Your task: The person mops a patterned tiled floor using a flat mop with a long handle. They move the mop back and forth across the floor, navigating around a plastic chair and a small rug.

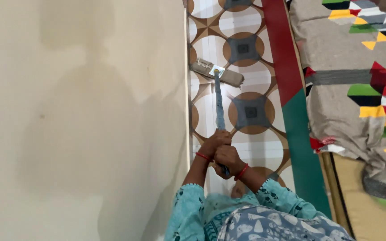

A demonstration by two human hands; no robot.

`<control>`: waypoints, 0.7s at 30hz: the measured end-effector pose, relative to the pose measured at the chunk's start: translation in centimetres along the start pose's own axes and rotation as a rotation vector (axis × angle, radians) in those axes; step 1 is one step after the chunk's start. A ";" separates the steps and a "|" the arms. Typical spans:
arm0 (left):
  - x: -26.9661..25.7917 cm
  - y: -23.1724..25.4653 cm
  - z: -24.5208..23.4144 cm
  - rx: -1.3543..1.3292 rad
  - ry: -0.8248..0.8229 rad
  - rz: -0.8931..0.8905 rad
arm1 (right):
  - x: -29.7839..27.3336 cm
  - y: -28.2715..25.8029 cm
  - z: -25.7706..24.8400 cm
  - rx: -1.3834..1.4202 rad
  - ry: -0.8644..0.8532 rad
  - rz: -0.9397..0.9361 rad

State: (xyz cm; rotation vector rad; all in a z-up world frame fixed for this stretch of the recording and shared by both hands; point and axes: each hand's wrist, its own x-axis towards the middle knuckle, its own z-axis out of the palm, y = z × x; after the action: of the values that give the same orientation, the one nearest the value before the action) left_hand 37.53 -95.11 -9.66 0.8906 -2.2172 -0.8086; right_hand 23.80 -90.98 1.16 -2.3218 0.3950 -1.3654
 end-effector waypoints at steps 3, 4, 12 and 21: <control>2.6 -2.5 -0.4 -0.006 -0.023 -0.031 | 1.5 2.7 -0.6 0.023 -0.014 0.015; 3.3 -3.1 -0.6 0.006 -0.026 -0.034 | 1.7 3.6 -0.7 0.021 -0.011 0.017; 9.6 -9.4 -2.0 0.109 0.011 -0.050 | 3.8 13.1 -2.0 0.025 -0.069 0.014; 18.6 -17.9 -6.1 -0.049 -0.028 -0.090 | 9.5 24.2 -3.8 0.002 -0.159 0.017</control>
State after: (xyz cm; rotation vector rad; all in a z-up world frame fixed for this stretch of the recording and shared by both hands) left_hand 37.73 -121.41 -13.03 0.9668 -2.1848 -0.9180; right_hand 24.26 -117.08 -1.72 -2.3986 0.3625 -1.1630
